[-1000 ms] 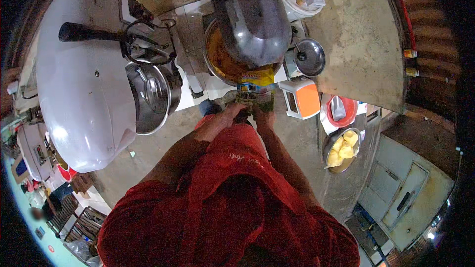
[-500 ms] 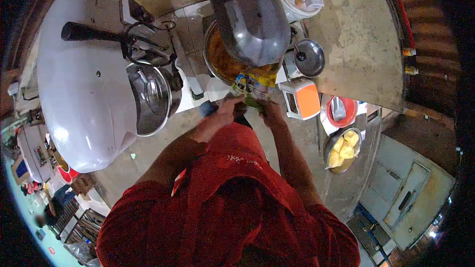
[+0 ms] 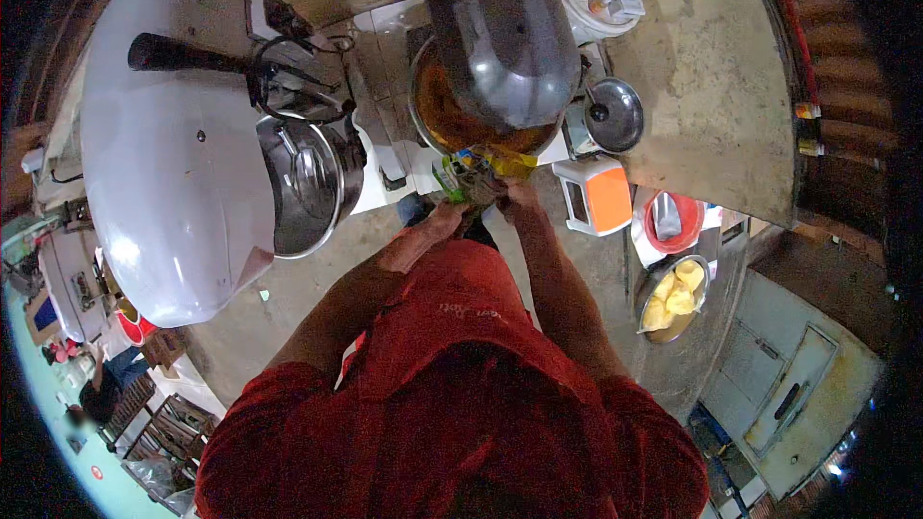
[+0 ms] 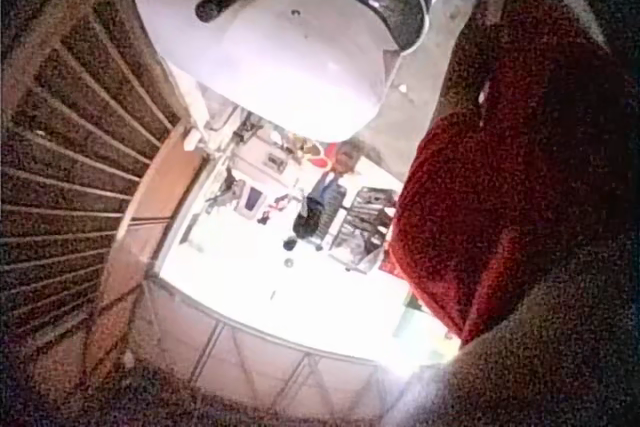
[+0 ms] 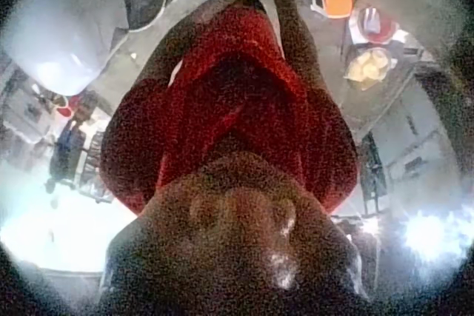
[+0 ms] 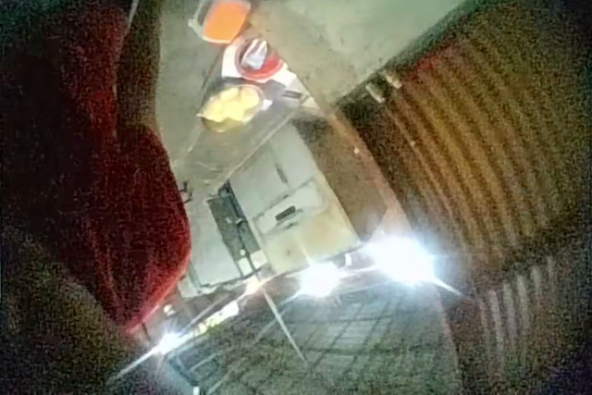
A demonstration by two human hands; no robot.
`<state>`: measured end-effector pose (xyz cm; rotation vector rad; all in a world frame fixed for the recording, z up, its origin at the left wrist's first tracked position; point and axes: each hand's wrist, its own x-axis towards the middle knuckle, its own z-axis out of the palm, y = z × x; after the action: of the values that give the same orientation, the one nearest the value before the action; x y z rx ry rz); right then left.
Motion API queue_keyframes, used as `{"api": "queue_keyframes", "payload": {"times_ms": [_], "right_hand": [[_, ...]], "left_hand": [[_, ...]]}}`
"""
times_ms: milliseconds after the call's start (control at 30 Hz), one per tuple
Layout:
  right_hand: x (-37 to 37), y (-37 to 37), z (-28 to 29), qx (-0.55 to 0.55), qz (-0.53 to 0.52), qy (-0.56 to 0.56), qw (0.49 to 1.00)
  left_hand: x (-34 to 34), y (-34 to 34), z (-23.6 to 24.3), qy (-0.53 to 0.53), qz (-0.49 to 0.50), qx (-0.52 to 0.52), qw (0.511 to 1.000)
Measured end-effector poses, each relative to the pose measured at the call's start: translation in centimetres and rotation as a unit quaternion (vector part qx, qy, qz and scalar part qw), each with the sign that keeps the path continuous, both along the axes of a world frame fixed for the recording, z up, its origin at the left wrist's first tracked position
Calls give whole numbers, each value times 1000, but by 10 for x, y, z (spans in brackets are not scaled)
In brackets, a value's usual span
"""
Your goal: Adding ingredients to a mixer and organizing portions of dough.
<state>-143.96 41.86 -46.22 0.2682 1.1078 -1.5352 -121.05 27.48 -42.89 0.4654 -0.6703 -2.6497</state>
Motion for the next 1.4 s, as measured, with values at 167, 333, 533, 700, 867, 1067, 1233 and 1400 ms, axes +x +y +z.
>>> {"api": "queue_keyframes", "payload": {"times_ms": [167, 333, 533, 700, 867, 1067, 1233, 1400], "right_hand": [[72, -118, 96, 57, -9, 6, 998], [3, -49, 42, -115, 67, 234, 963], [-4, -40, 60, 176, 144, 461, 858], [79, -85, 139, 36, -51, 217, 974], [106, -96, 215, -47, 306, 596, 741], [86, -76, 125, -115, -15, 100, 988], [100, -34, 114, -19, 8, 375, 927], [99, -72, 147, 277, 201, 452, 823]], "left_hand": [[95, -36, -24, -44, 75, -4, 996], [46, -28, -24, 49, 56, 43, 996], [22, -14, -29, 103, 68, 81, 989], [26, -15, -31, 130, 110, 86, 982], [38, -27, 24, 116, -24, 75, 990], [-4, -23, 34, 36, -68, 35, 996], [5, -15, 52, -79, -114, -37, 990], [-9, -25, 63, -205, -138, -117, 962]]}}
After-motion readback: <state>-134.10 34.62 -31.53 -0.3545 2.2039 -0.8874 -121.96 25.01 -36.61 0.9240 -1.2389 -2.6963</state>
